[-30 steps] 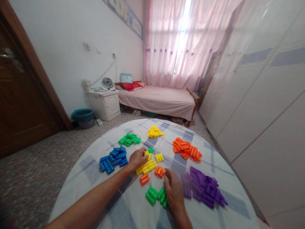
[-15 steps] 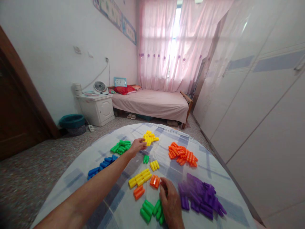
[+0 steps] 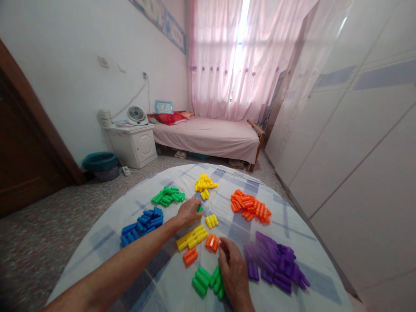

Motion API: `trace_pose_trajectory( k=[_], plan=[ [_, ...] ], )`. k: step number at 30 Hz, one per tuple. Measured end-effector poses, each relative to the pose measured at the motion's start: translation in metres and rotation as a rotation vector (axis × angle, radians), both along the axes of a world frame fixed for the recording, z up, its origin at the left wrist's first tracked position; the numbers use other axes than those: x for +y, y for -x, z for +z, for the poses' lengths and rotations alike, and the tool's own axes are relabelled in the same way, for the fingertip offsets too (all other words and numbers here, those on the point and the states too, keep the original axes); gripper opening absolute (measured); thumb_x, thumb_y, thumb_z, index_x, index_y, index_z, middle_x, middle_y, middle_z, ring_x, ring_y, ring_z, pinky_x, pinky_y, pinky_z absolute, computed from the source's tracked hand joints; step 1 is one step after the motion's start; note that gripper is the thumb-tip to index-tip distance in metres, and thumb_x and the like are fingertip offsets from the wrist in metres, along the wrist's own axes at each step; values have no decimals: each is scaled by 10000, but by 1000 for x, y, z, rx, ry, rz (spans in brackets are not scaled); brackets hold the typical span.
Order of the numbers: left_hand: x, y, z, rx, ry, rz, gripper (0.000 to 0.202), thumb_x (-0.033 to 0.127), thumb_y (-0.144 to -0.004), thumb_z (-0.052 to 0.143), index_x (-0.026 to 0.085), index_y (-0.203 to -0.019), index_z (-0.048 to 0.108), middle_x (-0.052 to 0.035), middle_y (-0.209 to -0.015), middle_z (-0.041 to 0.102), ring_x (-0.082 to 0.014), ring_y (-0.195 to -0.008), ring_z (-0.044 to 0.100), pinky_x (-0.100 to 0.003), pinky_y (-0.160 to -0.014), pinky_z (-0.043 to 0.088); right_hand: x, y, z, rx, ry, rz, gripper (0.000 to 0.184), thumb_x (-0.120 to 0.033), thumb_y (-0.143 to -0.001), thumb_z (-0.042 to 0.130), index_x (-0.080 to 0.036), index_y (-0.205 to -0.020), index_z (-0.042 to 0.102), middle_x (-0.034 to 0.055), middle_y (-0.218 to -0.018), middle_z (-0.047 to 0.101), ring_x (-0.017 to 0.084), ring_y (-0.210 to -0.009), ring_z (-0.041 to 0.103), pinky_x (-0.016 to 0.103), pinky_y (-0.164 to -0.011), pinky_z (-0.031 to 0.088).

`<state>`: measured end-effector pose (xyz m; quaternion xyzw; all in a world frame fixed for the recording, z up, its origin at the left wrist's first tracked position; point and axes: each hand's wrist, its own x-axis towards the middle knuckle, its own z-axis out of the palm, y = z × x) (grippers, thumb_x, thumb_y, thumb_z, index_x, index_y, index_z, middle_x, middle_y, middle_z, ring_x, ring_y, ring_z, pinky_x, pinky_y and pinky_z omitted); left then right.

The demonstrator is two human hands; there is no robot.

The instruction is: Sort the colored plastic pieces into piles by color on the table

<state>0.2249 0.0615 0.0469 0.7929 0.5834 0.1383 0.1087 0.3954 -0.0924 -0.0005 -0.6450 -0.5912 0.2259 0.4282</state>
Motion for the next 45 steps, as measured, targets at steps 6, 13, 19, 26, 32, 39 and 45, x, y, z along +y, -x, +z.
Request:
trace_pose_trajectory(
  k=[6, 13, 19, 26, 32, 39, 45],
  plan=[
    [24, 45, 26, 78, -165, 63, 233, 165, -795, 500, 165, -999, 612, -122, -1099, 565, -256, -1089, 517, -361, -901, 423, -2, 2, 6, -20, 4, 7, 334, -311, -813, 459, -189, -1078, 622, 73, -1065, 676, 207, -968, 640, 326, -846, 510],
    [12, 40, 28, 42, -180, -69, 284, 196, -830, 491, 165, -1092, 595, -96, -1149, 569, -208, -1100, 511, -323, -968, 391, -2, 3, 6, -11, 7, 13, 335, -307, -821, 450, -183, -1085, 615, 74, -1051, 677, 202, -958, 638, 322, -841, 505],
    [-20, -12, 6, -10, -47, -348, 356, 343, -725, 642, 228, -1061, 626, -36, -1093, 621, -191, -1022, 570, -272, -878, 451, -1, 2, 3, 0, -1, 19, 338, -323, -819, 457, -178, -1081, 613, 76, -1044, 677, 201, -949, 639, 327, -833, 506],
    [-27, -27, -5, -87, 3, -262, 347, 261, -698, 622, 223, -1043, 630, -66, -1017, 636, -227, -989, 590, -321, -862, 457, -2, 2, 5, 7, -11, 16, 338, -332, -808, 469, -174, -1066, 622, 80, -1035, 682, 207, -947, 641, 330, -838, 502],
    [10, -24, 0, -254, 39, -41, 408, 340, -737, 637, 171, -1106, 609, -72, -1018, 660, -198, -937, 618, -280, -816, 469, -1, 3, 5, 5, -25, 12, 326, -314, -804, 474, -183, -1059, 629, 75, -1025, 684, 206, -934, 642, 327, -825, 507],
    [42, -12, 21, -358, 34, 63, 411, 319, -838, 512, 103, -1184, 568, -124, -1132, 633, -187, -973, 613, -261, -816, 456, -3, 2, 7, -4, -3, 39, 323, -292, -829, 447, -183, -1089, 606, 75, -1054, 667, 199, -959, 628, 326, -841, 494],
    [-37, 34, 8, -200, 127, -109, 469, 380, -672, 670, 178, -1095, 638, -72, -1044, 646, -212, -921, 613, -277, -795, 450, -2, 3, 6, -9, -11, 27, 316, -291, -821, 459, -183, -1074, 614, 70, -1022, 671, 198, -930, 632, 327, -825, 497]
  ],
)
